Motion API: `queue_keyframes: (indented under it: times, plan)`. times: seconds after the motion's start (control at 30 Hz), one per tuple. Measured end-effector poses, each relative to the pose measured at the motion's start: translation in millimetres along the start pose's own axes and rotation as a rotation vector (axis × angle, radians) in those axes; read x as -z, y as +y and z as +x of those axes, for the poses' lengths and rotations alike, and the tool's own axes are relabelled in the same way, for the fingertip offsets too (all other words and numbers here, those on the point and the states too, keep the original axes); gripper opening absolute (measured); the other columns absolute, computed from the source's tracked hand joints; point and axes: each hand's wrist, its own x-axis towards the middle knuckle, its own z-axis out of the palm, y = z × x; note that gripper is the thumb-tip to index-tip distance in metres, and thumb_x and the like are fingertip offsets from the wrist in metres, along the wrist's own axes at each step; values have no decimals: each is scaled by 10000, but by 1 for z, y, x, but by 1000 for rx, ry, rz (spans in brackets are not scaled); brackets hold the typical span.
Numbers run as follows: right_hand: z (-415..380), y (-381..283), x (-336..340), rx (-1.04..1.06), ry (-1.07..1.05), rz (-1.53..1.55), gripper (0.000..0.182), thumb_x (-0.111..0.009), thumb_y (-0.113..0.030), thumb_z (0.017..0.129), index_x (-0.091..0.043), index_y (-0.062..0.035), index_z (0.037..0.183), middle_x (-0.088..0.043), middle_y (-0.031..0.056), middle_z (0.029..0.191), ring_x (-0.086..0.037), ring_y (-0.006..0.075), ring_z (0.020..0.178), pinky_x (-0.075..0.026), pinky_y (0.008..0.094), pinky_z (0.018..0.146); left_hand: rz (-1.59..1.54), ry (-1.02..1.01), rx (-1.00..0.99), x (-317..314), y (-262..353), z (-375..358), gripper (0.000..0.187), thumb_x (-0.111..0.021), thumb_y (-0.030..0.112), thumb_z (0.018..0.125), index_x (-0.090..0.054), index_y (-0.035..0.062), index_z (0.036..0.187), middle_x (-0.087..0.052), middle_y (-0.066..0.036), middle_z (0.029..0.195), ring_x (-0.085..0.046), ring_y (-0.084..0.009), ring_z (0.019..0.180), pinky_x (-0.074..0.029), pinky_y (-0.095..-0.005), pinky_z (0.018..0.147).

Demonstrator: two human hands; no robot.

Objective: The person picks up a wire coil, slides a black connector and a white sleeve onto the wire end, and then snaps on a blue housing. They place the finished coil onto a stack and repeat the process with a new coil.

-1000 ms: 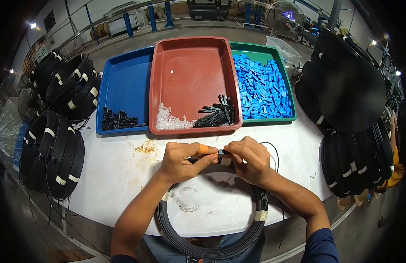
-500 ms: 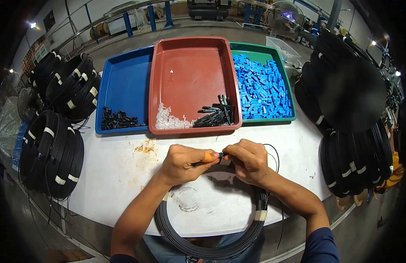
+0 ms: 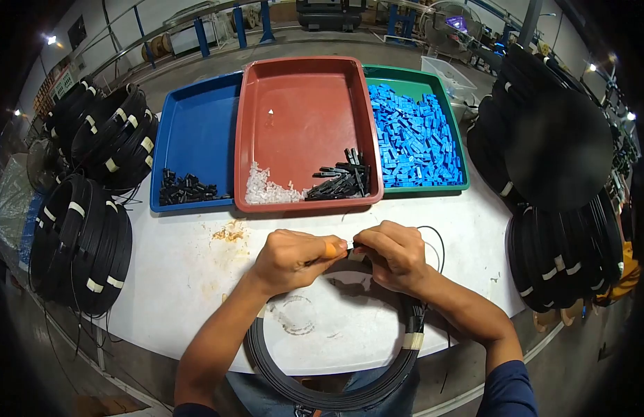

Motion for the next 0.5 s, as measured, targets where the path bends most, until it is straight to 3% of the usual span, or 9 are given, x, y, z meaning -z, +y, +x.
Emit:
queue_keyframes:
  times: [0.1, 0.2, 0.33, 0.4, 0.5]
  plan:
    - [-4, 5, 0, -186, -156, 145, 265, -743, 82, 704, -676, -4, 945, -661, 110, 757, -634, 263, 619, -499, 347, 542, 123, -63, -129, 1, -1, 0, 126, -800, -19, 745, -731, 22, 843, -763, -130, 856, -735, -240, 653, -596, -301, 593]
    - [-5, 5, -6, -234, -111, 217, 256, -746, 58, 717, -671, -6, 953, -656, 114, 755, -632, 285, 616, -506, 353, 560, 59, -57, -21, 2, -3, 0, 119, -806, -9, 756, -737, 7, 853, -763, -130, 857, -737, -234, 653, -595, -295, 597]
    - [-3, -2, -5, -209, 13, 178, 227, -737, 60, 763, -674, -12, 969, -674, 101, 768, -636, 235, 602, -493, 330, 518, -39, 41, 54, -2, -6, -3, 118, -811, 3, 769, -745, -1, 866, -762, -133, 853, -742, -225, 661, -597, -286, 604]
    - [-3, 1, -2, -12, 7, 24, 231, -733, 58, 775, -674, -9, 988, -676, 105, 770, -648, 241, 622, -499, 333, 531, -155, 42, 177, -2, -5, -4, 119, -815, 18, 780, -751, -2, 879, -762, -131, 848, -750, -223, 680, -601, -280, 616]
    - [-5, 2, -1, -92, -86, 23, 200, -740, 15, 773, -670, -18, 958, -657, 113, 767, -649, 290, 642, -503, 362, 557, -3, -57, 47, -1, -5, -4, 111, -809, 12, 775, -750, 9, 868, -764, -130, 853, -755, -226, 700, -608, -287, 625]
